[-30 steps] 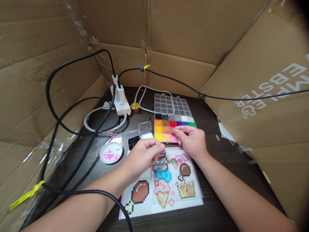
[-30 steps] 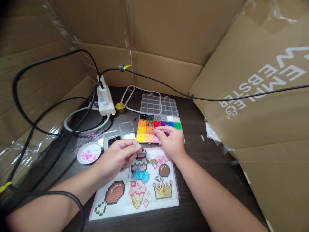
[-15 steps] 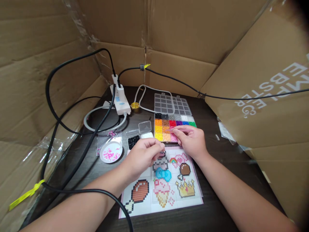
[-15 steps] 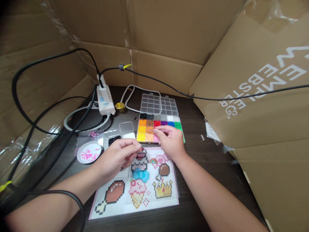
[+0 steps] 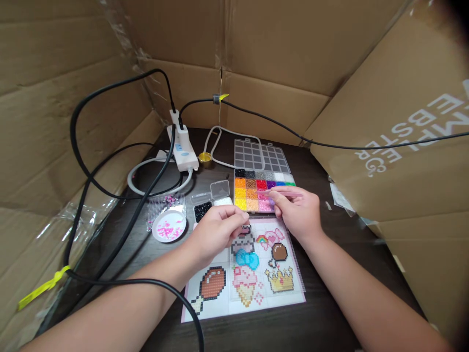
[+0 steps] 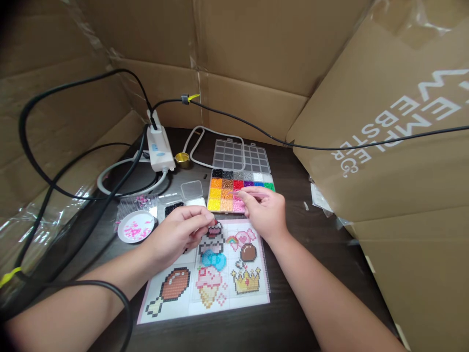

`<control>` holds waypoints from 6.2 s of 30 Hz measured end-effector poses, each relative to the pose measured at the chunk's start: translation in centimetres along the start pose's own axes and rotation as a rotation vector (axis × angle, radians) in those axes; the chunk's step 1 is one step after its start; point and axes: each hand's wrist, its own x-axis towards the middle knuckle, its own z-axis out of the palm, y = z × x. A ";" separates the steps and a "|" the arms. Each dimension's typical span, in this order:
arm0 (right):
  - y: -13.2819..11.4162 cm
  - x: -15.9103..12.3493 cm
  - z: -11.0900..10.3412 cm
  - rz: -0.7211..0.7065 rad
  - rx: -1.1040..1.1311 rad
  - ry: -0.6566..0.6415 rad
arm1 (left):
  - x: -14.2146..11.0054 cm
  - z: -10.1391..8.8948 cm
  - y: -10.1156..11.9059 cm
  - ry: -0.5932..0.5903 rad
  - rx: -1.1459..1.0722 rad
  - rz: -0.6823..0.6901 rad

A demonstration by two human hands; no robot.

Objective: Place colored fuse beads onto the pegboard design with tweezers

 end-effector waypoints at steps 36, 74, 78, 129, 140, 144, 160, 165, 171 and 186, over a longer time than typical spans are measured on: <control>0.7 -0.1 -0.2 0.094 -0.021 -0.114 | 0.0 -0.1 0.0 -0.014 0.006 0.005; 1.2 -0.1 -0.3 0.079 -0.083 -0.117 | -0.2 0.0 0.3 0.009 0.019 -0.029; 1.1 -0.1 -0.3 0.084 -0.082 -0.121 | -0.2 0.0 0.3 0.009 0.019 -0.025; 1.0 -0.2 -0.4 0.095 -0.017 -0.118 | 0.0 0.0 0.0 0.004 0.026 0.016; 0.9 -0.2 -0.3 0.087 -0.034 -0.114 | -0.1 0.1 0.0 0.012 0.021 0.012; 1.1 -0.2 -0.4 0.078 -0.019 -0.110 | -0.1 0.1 0.1 0.014 0.015 0.009; -1.7 -2.5 -3.4 -0.097 0.060 -0.011 | -0.1 0.2 0.3 0.009 0.026 0.020; -1.5 -6.5 -6.2 -0.060 0.065 -0.043 | -0.2 0.2 0.2 0.008 0.017 0.028; 1.0 -10.7 -7.9 0.091 0.013 -0.094 | 0.0 0.2 0.1 -0.003 0.031 0.047; 2.6 -11.9 -7.5 0.132 0.003 -0.085 | -0.1 0.3 0.3 0.008 0.014 0.050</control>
